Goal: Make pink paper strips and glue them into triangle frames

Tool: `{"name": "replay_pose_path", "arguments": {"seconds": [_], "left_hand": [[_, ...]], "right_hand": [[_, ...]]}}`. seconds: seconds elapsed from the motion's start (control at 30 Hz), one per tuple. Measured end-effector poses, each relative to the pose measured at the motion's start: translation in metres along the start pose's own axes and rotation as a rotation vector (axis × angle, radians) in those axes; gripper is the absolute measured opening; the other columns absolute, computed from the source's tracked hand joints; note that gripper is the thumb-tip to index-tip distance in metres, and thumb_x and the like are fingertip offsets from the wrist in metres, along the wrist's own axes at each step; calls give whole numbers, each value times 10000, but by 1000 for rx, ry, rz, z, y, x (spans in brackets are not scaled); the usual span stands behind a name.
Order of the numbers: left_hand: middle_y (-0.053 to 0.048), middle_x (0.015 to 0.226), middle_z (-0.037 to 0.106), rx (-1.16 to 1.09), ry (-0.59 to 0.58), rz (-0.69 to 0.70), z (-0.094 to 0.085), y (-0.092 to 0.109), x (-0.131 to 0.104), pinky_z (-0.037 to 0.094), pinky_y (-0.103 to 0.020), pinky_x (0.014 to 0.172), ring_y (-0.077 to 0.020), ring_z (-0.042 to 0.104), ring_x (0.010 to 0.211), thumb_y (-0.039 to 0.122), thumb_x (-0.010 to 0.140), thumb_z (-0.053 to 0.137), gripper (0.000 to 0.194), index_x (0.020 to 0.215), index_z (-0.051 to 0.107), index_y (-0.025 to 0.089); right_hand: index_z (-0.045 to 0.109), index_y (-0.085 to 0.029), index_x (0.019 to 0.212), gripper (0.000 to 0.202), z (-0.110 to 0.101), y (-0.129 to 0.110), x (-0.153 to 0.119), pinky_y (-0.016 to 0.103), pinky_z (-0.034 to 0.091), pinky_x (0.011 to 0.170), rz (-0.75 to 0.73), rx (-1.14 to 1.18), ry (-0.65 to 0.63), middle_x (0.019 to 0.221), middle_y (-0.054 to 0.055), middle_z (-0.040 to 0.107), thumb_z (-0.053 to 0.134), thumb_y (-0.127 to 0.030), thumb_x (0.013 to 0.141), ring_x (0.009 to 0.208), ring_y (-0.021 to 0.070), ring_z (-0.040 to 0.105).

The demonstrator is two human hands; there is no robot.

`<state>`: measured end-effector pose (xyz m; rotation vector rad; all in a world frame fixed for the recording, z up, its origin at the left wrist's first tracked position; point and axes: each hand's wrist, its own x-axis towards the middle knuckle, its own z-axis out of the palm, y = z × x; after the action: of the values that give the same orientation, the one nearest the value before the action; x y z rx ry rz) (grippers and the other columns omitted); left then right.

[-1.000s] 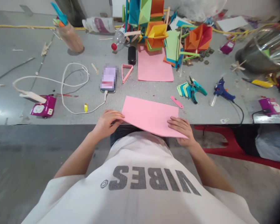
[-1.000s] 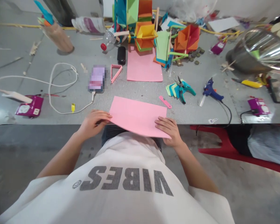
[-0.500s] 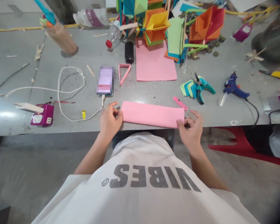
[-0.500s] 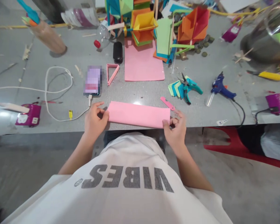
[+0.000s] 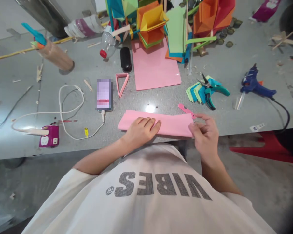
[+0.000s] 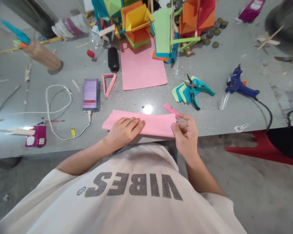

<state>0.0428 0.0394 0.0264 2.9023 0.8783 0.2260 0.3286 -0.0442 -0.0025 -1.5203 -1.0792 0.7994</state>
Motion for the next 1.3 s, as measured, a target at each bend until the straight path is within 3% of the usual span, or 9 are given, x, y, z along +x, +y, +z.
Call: {"name": "replay_pose_path", "arguments": {"seconds": [0.13,0.2,0.3,0.43,0.6,0.7,0.87,1.07,1.3], "left_hand": [[-136,1232,849,-143,56,-198,-48,-29,5,624,-426,884,-312,822,1065,185,1016,610,558,1570,648,239],[-82,1197,823,-262,149,-363,-71,-43,8,622,-391,898,-272,800,1020,223,1001,615,636,1633,565,271],[-90,1365,747,-532,276,-396,-85,-61,19,640,-417,980,-297,749,1194,244,949,628,724,1659,483,267],[-113,1377,741,-999,255,-384,-64,-84,38,664,-377,845,-277,773,1105,242,849,598,784,1623,478,271],[-108,1299,792,-1390,159,-448,-27,-102,46,661,-352,780,-252,818,986,266,782,667,911,1661,426,267],[-117,1272,808,-1379,237,-555,-9,-104,44,686,-390,842,-256,831,991,382,864,799,775,1566,503,239],[-98,1149,837,-1447,254,-689,8,-104,42,704,-422,803,-274,849,907,510,845,953,920,1578,463,244],[-142,1330,830,-1690,175,-587,15,-112,39,700,-422,940,-312,855,1095,497,842,988,901,1586,558,225],[-155,1533,755,-1837,111,-528,13,-116,34,652,-353,1003,-335,788,1315,473,960,906,788,1641,593,231]], "right_hand": [[667,-352,1400,470,7,-22,44,451,631,910,-408,236,258,1337,101,712,698,-635,1026,1221,296,745],[592,-407,1530,621,20,-39,71,496,633,1031,-528,303,191,1528,104,636,744,-669,988,1390,324,700],[480,-444,1613,795,55,-69,108,476,653,998,-473,329,-100,1540,95,627,820,-709,945,1294,303,736],[668,-318,1287,686,111,-89,139,407,644,798,-269,388,-347,1101,56,735,787,-874,903,965,251,733],[692,-229,871,642,143,-70,145,356,519,635,-129,356,-287,776,19,649,800,-862,892,694,185,586],[728,-210,872,598,146,-54,137,353,517,637,-45,293,-272,819,37,721,877,-789,845,724,195,615],[757,-205,1010,563,150,-45,128,353,572,662,135,370,-341,916,46,782,958,-688,803,749,190,662],[661,-248,891,578,145,-40,139,266,360,391,252,462,-311,583,-63,545,915,-765,844,446,112,435],[669,-225,803,610,135,-40,149,225,312,364,322,420,-264,574,-56,579,1001,-733,753,406,71,423]]}}
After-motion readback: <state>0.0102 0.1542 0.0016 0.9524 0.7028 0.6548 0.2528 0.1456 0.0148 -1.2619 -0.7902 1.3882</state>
